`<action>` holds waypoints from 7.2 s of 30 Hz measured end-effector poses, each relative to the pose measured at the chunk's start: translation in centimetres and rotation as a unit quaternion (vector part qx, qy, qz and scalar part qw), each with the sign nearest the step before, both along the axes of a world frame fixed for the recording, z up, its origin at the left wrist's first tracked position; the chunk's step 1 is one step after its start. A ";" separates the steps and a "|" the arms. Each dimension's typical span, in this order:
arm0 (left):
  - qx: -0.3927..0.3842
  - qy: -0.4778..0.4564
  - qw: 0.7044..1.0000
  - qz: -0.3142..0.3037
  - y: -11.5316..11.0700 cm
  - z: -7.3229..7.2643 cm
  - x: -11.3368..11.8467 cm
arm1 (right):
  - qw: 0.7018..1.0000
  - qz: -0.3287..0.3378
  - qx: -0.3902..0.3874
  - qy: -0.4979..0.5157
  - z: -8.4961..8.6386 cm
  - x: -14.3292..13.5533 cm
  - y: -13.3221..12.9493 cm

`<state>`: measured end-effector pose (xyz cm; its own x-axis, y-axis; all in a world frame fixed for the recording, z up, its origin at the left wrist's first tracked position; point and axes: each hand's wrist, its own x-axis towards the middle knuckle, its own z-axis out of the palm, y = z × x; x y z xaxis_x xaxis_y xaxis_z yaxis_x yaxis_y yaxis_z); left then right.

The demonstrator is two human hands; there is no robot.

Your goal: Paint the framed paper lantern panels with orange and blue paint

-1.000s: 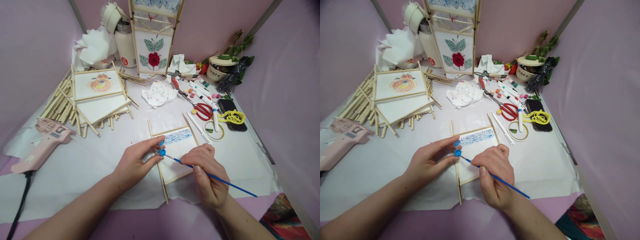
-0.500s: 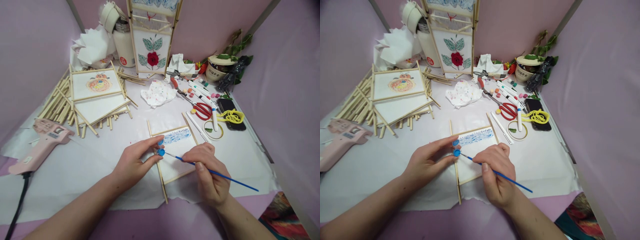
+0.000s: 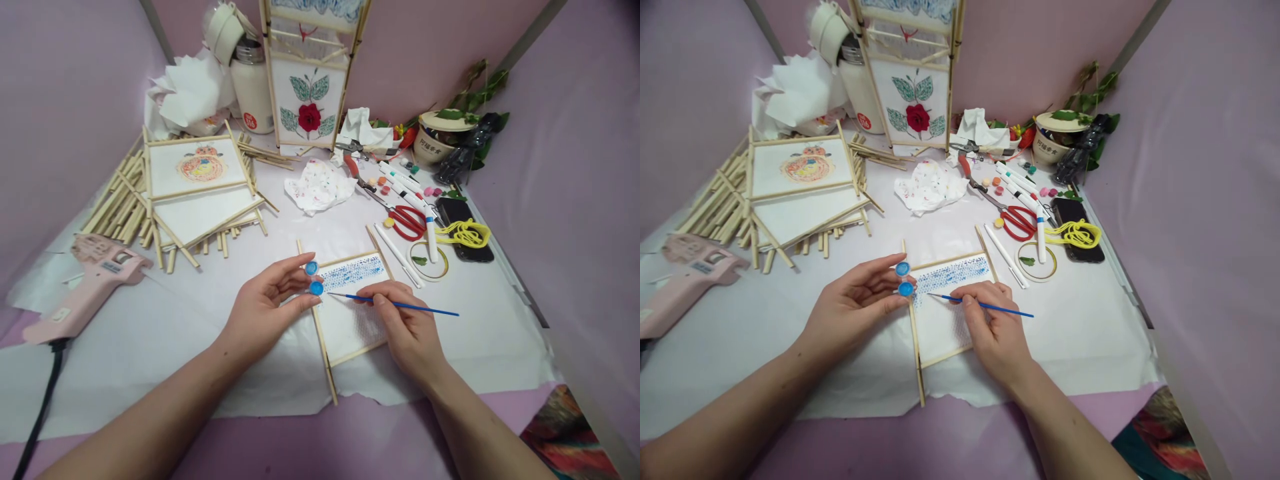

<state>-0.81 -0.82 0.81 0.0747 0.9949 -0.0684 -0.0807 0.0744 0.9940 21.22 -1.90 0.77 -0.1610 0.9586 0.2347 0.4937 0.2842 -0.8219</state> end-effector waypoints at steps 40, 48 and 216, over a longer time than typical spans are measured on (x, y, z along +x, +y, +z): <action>-0.002 0.024 1.000 -0.004 0.0 0.3 0.0 | 0.999 0.030 0.021 -0.017 0.5 -0.2 -0.1; 0.003 0.022 1.000 -0.006 0.0 0.2 0.1 | 0.999 0.034 0.035 0.002 0.7 -0.3 -0.3; -0.004 0.013 1.000 -0.010 0.0 -0.2 0.0 | 0.991 0.053 0.040 0.117 1.2 -0.3 -0.2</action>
